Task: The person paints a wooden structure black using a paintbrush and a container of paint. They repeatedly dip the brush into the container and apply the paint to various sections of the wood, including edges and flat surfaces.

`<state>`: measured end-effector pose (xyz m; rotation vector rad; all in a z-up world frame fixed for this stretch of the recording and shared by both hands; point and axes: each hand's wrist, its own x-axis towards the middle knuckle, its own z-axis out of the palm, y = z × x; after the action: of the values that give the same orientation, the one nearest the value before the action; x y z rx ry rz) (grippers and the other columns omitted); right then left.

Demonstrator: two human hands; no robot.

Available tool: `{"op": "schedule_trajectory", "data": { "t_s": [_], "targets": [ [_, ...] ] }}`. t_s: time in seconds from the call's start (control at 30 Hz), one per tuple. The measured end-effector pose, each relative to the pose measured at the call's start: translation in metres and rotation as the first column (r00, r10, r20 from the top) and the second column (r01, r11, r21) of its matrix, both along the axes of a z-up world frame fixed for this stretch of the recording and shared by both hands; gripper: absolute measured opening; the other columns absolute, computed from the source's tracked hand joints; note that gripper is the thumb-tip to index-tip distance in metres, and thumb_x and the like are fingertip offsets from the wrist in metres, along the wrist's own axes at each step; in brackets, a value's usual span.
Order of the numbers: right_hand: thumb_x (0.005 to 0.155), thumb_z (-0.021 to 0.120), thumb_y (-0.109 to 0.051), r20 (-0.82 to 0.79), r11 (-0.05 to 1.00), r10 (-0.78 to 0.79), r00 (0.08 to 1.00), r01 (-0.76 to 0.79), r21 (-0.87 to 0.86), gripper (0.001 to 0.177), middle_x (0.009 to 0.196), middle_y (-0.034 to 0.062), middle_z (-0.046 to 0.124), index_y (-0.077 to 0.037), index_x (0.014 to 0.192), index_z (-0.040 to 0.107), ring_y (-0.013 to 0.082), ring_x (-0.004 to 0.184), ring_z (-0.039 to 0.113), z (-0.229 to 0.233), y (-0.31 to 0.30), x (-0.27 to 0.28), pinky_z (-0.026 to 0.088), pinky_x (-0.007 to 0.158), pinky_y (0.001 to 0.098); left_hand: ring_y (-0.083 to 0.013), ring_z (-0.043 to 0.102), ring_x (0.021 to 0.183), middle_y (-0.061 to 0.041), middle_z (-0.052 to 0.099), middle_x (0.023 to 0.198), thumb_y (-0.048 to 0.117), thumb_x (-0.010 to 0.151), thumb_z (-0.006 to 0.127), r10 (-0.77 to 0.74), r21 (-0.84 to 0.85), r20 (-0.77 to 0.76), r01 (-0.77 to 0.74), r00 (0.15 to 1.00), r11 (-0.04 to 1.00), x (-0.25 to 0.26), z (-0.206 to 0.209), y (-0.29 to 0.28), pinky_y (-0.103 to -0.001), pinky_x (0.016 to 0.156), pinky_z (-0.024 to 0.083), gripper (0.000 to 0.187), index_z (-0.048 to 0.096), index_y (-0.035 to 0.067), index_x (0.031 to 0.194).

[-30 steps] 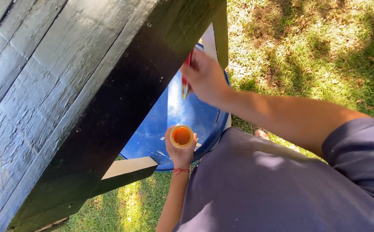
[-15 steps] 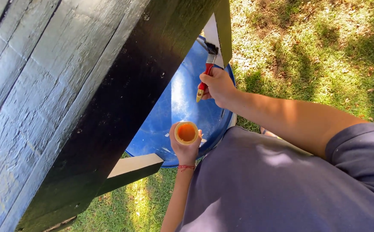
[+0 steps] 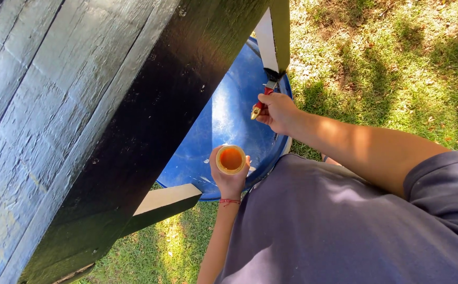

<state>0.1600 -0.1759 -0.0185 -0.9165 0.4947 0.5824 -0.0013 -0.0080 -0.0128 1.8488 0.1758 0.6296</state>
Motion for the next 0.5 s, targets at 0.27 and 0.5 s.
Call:
{"op": "schedule_trajectory", "data": {
  "t_s": [0.27, 0.5],
  "targets": [
    [0.102, 0.056, -0.02, -0.061, 0.956, 0.026, 0.998, -0.007, 0.293, 0.019, 0.082, 0.0089, 0.061, -0.001, 0.104, 0.054, 0.0165, 0.07, 0.069, 0.024, -0.014, -0.007, 0.06, 0.051, 0.0176, -0.0262, 0.063, 0.107, -0.01, 0.061, 0.115, -0.005, 0.058, 0.093, -0.036, -0.06, -0.02, 0.035, 0.999, 0.998, -0.001, 0.003, -0.001, -0.043, 0.094, 0.053, 0.081, 0.056, 0.014, 0.128],
    [0.103, 0.051, -0.016, 0.485, 0.996, 0.029, 0.874, 0.016, -0.089, 0.017, 0.073, 0.0148, 0.064, 0.001, 0.105, 0.052, 0.0224, 0.056, 0.068, 0.071, -0.003, -0.021, 0.062, 0.046, 0.0328, -0.0253, 0.063, 0.105, -0.011, 0.061, 0.113, -0.005, 0.057, 0.093, -0.037, -0.064, -0.015, 0.036, 0.999, 0.997, 0.0, 0.0, -0.002, -0.043, 0.092, 0.053, 0.079, 0.058, 0.012, 0.126]
  ]
}}
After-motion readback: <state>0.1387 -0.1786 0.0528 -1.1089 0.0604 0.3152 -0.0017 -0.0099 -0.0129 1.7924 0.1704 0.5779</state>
